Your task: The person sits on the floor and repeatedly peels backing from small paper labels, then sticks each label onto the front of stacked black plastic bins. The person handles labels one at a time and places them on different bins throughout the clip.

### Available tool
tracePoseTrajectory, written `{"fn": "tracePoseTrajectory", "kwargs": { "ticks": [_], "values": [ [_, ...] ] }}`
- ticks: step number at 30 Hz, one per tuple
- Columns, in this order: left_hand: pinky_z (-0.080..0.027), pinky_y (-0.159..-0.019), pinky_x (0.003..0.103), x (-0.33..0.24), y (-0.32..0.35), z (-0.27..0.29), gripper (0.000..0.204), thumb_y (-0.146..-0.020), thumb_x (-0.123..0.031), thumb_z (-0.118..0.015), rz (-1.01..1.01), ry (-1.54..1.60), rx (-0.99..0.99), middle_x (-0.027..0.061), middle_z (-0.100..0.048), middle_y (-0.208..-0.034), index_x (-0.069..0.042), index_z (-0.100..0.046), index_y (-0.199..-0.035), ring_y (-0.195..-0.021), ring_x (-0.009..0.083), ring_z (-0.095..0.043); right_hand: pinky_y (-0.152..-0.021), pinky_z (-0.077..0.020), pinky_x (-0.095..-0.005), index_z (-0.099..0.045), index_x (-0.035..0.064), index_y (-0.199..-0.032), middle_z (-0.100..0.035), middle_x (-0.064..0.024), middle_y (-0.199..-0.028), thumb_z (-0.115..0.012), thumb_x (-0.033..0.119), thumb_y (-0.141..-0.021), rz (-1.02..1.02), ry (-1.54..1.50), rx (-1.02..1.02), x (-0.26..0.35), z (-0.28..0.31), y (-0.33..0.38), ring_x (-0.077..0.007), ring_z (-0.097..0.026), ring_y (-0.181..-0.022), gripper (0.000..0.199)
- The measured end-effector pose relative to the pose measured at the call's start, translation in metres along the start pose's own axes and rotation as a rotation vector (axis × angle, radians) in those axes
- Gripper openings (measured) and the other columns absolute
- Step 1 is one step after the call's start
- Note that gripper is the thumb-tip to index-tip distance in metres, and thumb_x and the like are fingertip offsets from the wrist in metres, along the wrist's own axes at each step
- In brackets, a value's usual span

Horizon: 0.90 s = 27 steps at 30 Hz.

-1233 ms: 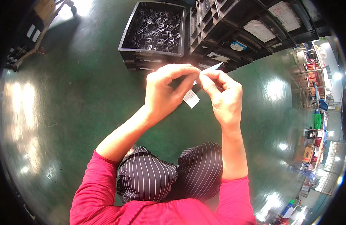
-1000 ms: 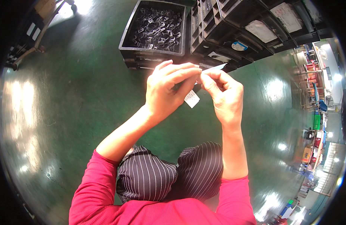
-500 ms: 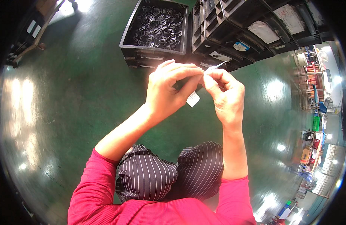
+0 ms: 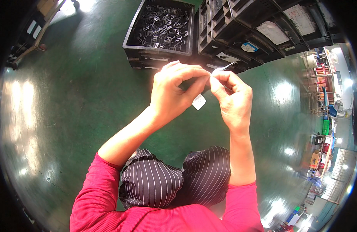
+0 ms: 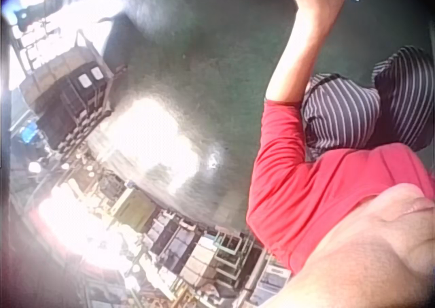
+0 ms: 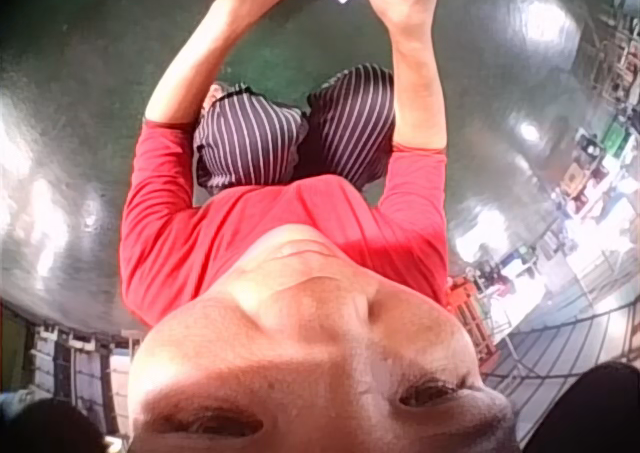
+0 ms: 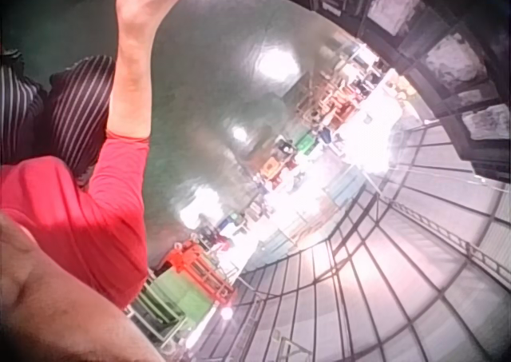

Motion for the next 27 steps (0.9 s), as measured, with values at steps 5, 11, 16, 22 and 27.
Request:
{"fn": "tracePoseTrajectory", "kwargs": {
  "ticks": [5,11,16,22,27],
  "values": [
    [-0.050,-0.073,0.032,0.006,0.002,-0.002,0.011,-0.074,-0.007,-0.071,0.051,0.042,-0.014,0.0063,-0.070,-0.083,-0.008,-0.071,-0.086,-0.076,0.0219,-0.066,-0.069,-0.0525,-0.0253,-0.066,0.0001,-0.093,-0.068,-0.0044,-0.083,-0.067,0.009,-0.085,-0.012,0.007,0.005,-0.003,0.000,0.000,-0.0113,-0.066,-0.079,0.011],
    [-0.050,-0.072,0.032,0.003,-0.001,-0.002,0.011,-0.074,-0.008,-0.072,0.005,0.001,0.007,0.0066,-0.070,-0.082,-0.007,-0.070,-0.085,-0.074,0.0226,-0.066,-0.069,-0.0526,-0.0253,-0.066,-0.0004,-0.092,-0.068,-0.0046,-0.083,-0.067,0.009,-0.085,-0.003,0.019,-0.002,-0.001,0.000,0.000,-0.0114,-0.066,-0.079,0.012],
    [-0.050,-0.072,0.032,0.003,-0.003,-0.001,0.008,-0.074,-0.008,-0.070,0.065,-0.003,0.028,0.0073,-0.069,-0.080,-0.007,-0.069,-0.082,-0.074,0.0236,-0.065,-0.068,-0.0525,-0.0250,-0.066,-0.0009,-0.092,-0.068,-0.0049,-0.082,-0.066,0.008,-0.085,-0.030,0.002,0.006,0.000,-0.001,-0.001,-0.0107,-0.066,-0.078,0.011],
    [-0.049,-0.071,0.026,0.017,-0.001,-0.009,0.008,-0.080,-0.010,-0.066,0.317,0.180,0.116,0.0069,-0.069,-0.079,-0.002,-0.067,-0.084,-0.074,0.0128,-0.065,-0.065,-0.0503,-0.0242,-0.066,-0.0009,-0.089,-0.068,-0.0033,-0.079,-0.066,0.009,-0.083,-0.050,0.035,0.047,-0.010,0.000,-0.005,-0.0088,-0.063,-0.071,0.011],
    [-0.051,-0.080,0.028,0.078,0.005,-0.011,0.014,-0.092,-0.017,-0.058,0.704,0.549,0.108,0.0028,-0.065,-0.090,-0.003,-0.063,-0.092,-0.078,0.0095,-0.062,-0.065,-0.0482,-0.0233,-0.066,0.0000,-0.085,-0.067,-0.0028,-0.077,-0.065,0.008,-0.082,-0.181,-0.094,0.188,-0.068,0.006,-0.022,-0.0076,-0.060,-0.070,0.009]
  ]
}}
Point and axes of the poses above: each hand's wrist, its own y-axis away from the middle knuckle, its own z-axis out of the back of the hand, x = y × z, the point moved 6 cm from there along -y, towards the middle knuckle
